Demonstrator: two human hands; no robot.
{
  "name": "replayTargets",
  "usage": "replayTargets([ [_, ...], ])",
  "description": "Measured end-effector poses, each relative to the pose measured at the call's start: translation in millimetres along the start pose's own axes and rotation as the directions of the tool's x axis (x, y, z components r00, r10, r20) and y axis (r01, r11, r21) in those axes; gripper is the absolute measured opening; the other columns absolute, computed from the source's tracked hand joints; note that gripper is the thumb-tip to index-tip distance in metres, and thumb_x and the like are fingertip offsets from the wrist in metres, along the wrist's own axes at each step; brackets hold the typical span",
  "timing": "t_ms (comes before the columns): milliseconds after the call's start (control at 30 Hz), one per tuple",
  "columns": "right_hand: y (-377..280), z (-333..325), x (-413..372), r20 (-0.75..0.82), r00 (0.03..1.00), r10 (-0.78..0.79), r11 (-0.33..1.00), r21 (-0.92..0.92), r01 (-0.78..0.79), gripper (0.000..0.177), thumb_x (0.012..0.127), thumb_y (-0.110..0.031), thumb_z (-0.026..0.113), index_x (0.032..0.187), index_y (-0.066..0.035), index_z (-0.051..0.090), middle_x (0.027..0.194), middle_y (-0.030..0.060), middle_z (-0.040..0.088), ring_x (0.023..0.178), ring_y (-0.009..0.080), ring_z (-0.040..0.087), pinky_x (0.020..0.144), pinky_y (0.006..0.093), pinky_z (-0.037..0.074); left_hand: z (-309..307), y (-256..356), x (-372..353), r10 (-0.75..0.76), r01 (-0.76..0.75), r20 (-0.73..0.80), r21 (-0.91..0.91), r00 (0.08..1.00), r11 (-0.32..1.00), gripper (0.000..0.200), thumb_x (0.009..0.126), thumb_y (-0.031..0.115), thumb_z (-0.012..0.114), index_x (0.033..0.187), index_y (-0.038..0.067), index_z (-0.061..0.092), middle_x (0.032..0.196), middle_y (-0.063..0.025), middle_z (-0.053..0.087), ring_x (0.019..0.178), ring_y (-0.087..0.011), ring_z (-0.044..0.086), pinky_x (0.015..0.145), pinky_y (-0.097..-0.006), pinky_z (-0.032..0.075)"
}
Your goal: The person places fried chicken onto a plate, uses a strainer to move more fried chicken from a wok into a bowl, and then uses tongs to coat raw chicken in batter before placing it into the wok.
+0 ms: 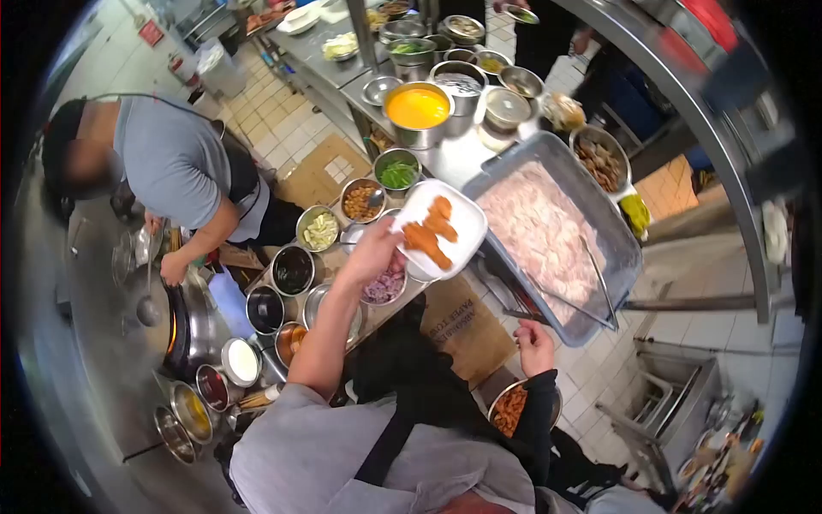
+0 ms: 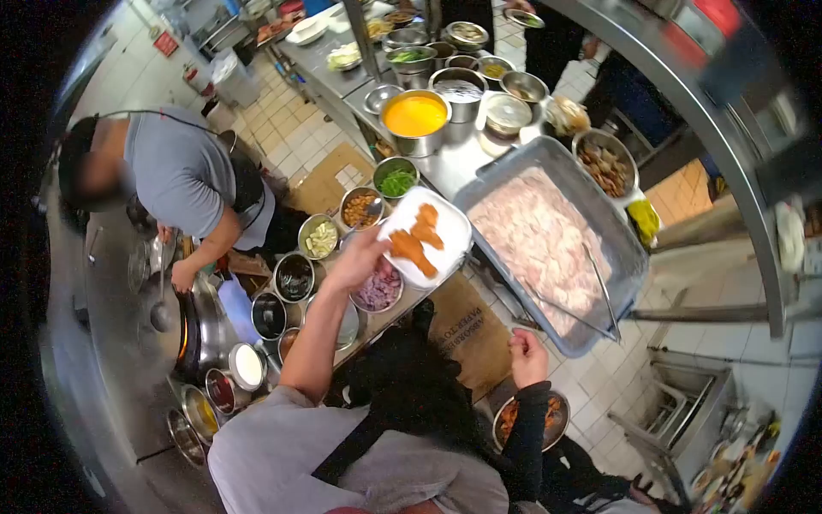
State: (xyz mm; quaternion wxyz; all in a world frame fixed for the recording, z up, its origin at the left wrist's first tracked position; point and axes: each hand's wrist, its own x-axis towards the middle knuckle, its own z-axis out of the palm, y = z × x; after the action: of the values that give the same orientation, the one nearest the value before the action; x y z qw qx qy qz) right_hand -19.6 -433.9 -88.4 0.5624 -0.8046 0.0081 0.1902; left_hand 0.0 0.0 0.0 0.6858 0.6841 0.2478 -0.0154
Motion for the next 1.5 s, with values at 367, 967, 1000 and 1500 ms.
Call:
replayTargets([
  [367,-140,198,126,0.434,0.888,-0.154,0.905,-0.299,0.303,0.02,0.097,-0.017,0.063,0.111,-0.002,0.07,0.088,0.0146,0.072,0.079,0.0258,0.07,0.074,0.0369,0.055,-230,-54,266,0.062,-0.14,-0.394,-0.173,0.917,0.975,0.028,0.096,0.004,0.042,0.117,-0.011,0.054,0.073,-0.0121,0.063,0.052,-0.0163,0.059,0.046,-0.0298,0.05],
  [967,-246,569,559,0.249,0.899,0.361,0.429,0.812,-0.397,0.037,0.101,-0.037,0.059,0.082,-0.009,0.047,0.063,0.003,0.044,0.043,0.0124,0.039,0.036,0.0266,0.026,-326,-80,386,-0.185,-0.031,-0.586,-0.339,0.789,0.94,0.042,0.091,-0.003,0.036,0.128,-0.002,0.057,0.093,-0.0141,0.067,0.065,-0.0159,0.066,0.05,-0.0271,0.055],
  [1000,-235,578,576,0.176,0.912,0.371,0.461,0.817,-0.345,0.036,0.099,-0.034,0.058,0.077,-0.008,0.046,0.057,0.004,0.044,0.039,0.0149,0.038,0.035,0.0288,0.026,-328,-79,390,-0.187,-0.029,-0.577,-0.344,0.795,0.938,0.042,0.091,-0.003,0.036,0.128,-0.002,0.056,0.093,-0.0139,0.067,0.065,-0.0161,0.066,0.05,-0.0273,0.055],
  [1500,-188,409,302,0.668,0.685,0.291,0.438,0.544,-0.716,0.026,0.1,-0.024,0.06,0.079,-0.012,0.049,0.062,0.0004,0.046,0.042,0.0084,0.034,0.037,0.0252,0.022,-285,-46,470,-0.079,-0.069,-0.531,-0.253,0.844,0.965,0.032,0.095,-0.001,0.037,0.118,-0.016,0.052,0.082,-0.0182,0.067,0.057,-0.0191,0.065,0.046,-0.0302,0.056],
])
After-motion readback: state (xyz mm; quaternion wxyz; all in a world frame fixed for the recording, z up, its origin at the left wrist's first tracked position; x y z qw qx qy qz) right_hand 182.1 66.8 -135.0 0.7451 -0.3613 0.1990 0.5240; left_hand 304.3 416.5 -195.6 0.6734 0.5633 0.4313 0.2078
